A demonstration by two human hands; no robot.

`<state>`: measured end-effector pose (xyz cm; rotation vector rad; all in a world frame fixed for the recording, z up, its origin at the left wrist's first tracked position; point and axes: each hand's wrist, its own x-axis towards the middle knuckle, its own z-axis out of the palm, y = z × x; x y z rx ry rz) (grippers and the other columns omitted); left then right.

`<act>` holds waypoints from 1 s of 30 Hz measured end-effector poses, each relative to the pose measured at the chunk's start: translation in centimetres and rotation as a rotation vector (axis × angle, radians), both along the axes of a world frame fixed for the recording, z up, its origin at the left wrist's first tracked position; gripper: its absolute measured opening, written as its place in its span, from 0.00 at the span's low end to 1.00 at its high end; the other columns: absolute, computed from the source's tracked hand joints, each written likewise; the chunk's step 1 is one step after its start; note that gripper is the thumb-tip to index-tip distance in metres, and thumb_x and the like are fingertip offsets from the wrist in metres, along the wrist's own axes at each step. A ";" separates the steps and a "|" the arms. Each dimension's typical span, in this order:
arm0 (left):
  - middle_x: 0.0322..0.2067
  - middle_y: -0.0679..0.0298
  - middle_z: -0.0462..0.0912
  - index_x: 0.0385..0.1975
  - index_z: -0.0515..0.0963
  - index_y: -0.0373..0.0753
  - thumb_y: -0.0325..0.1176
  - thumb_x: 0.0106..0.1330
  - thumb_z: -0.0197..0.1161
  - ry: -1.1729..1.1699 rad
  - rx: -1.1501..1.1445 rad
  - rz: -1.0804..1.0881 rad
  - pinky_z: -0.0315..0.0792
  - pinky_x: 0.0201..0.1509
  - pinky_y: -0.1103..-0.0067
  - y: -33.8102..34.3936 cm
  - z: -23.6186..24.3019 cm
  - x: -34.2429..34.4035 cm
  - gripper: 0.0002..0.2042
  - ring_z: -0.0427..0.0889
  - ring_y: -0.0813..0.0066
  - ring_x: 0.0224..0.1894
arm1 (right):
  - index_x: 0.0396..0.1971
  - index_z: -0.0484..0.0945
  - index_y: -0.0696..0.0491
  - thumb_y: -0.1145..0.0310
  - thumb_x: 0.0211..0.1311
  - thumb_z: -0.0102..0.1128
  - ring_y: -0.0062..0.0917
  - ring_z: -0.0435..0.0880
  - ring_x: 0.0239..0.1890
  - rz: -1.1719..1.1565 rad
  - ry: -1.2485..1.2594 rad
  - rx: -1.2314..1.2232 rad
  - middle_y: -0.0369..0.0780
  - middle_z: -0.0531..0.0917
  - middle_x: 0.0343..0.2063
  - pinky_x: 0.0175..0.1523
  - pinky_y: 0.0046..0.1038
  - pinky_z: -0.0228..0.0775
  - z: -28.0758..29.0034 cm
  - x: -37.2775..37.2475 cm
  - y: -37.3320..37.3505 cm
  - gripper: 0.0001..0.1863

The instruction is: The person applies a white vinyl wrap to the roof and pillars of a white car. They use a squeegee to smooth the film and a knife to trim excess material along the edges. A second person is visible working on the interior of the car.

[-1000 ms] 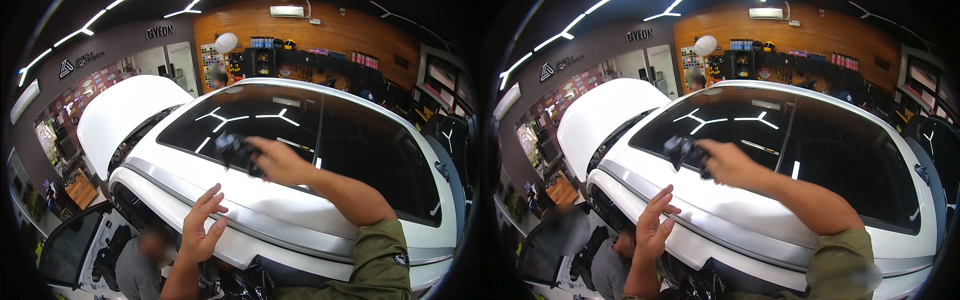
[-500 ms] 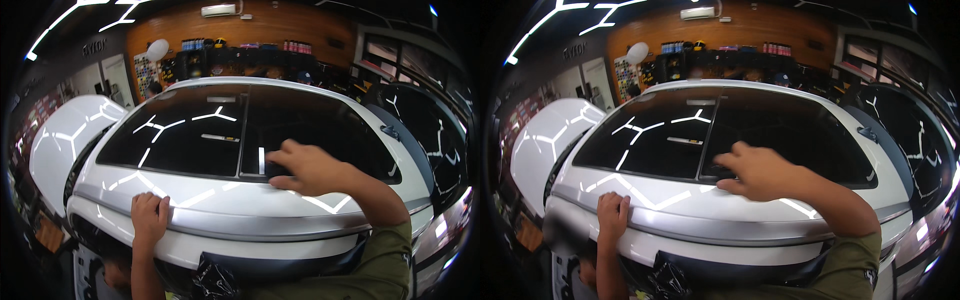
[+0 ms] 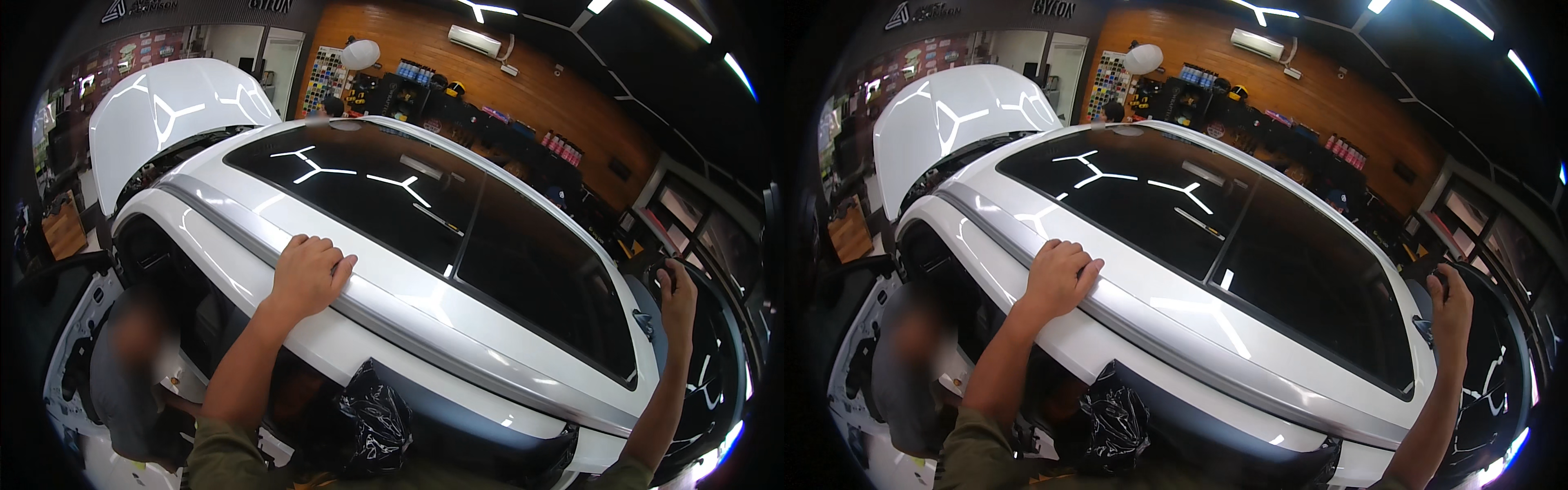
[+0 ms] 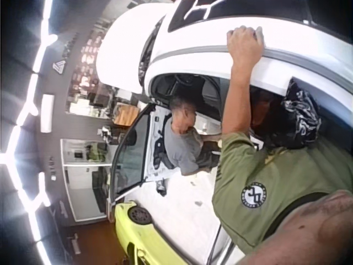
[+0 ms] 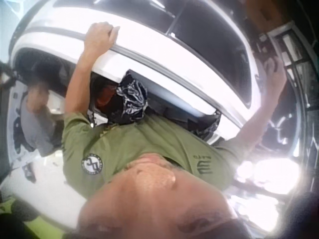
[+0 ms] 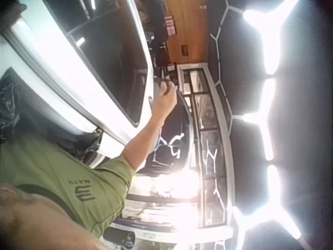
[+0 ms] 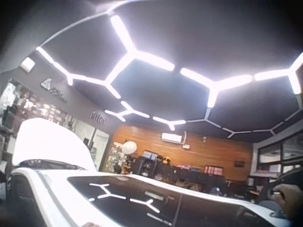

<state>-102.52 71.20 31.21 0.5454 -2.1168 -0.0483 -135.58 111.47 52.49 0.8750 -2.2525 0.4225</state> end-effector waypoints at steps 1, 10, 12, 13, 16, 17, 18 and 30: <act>0.20 0.59 0.77 0.18 0.79 0.35 0.36 0.64 0.59 -0.013 0.010 -0.002 0.68 0.48 0.67 -0.1 -0.2 -0.1 0.14 0.77 0.61 0.29 | 0.55 0.75 0.57 0.70 0.70 0.49 0.37 0.83 0.45 -0.128 0.007 0.004 0.48 0.80 0.44 0.52 0.33 0.72 -0.1 -0.1 0.4 0.17; 0.20 0.58 0.76 0.17 0.77 0.34 0.33 0.62 0.61 0.019 -0.032 -0.047 0.67 0.45 0.65 0.4 0.3 -2.3 0.13 0.75 0.59 0.29 | 0.70 0.55 0.53 0.71 0.64 0.42 0.38 0.79 0.49 -0.700 0.481 0.018 0.52 0.79 0.45 0.57 0.38 0.68 -12.1 -16.0 52.4 0.32; 0.21 0.57 0.76 0.17 0.77 0.34 0.33 0.62 0.60 0.017 0.045 0.008 0.67 0.46 0.64 -0.5 -0.8 -0.2 0.13 0.75 0.58 0.29 | 0.69 0.54 0.54 0.71 0.63 0.41 0.37 0.80 0.48 -0.881 0.481 -0.064 0.52 0.80 0.43 0.58 0.37 0.68 -12.7 -11.9 61.9 0.32; 0.21 0.57 0.75 0.17 0.76 0.33 0.32 0.62 0.60 0.002 0.019 0.016 0.66 0.46 0.64 -0.3 -0.6 -0.8 0.13 0.74 0.57 0.29 | 0.67 0.57 0.55 0.71 0.63 0.42 0.38 0.79 0.49 -1.038 0.302 -0.092 0.52 0.80 0.44 0.58 0.37 0.68 -14.9 -8.8 65.6 0.30; 0.22 0.56 0.73 0.16 0.74 0.33 0.31 0.63 0.59 0.005 -0.020 0.077 0.65 0.47 0.62 -0.8 -1.4 -0.5 0.13 0.73 0.55 0.29 | 0.62 0.64 0.58 0.69 0.66 0.43 0.43 0.77 0.52 -1.246 -0.077 -0.166 0.53 0.79 0.48 0.59 0.38 0.68 -19.0 -3.4 69.0 0.24; 0.22 0.56 0.73 0.16 0.73 0.33 0.30 0.64 0.58 0.025 -0.039 0.061 0.65 0.48 0.62 -0.4 -1.2 -1.3 0.13 0.72 0.55 0.30 | 0.60 0.66 0.59 0.69 0.66 0.44 0.45 0.77 0.53 -1.248 -0.163 -0.183 0.54 0.78 0.49 0.59 0.38 0.68 -20.5 -2.9 68.5 0.23; 0.22 0.56 0.72 0.16 0.72 0.33 0.30 0.64 0.57 0.044 -0.039 0.035 0.65 0.48 0.63 -0.1 -1.1 -2.1 0.13 0.72 0.55 0.30 | 0.58 0.68 0.60 0.68 0.67 0.44 0.46 0.76 0.54 -1.220 -0.187 -0.200 0.54 0.78 0.50 0.59 0.38 0.68 -21.1 -2.0 68.5 0.22; 0.22 0.56 0.73 0.18 0.73 0.33 0.36 0.68 0.56 -0.051 0.295 0.100 0.63 0.44 0.63 0.0 -1.6 -3.4 0.17 0.71 0.55 0.34 | 0.35 0.82 0.60 0.72 0.62 0.56 0.39 0.82 0.33 -0.156 -0.437 -0.654 0.47 0.84 0.26 0.42 0.35 0.73 -21.5 -4.2 19.6 0.09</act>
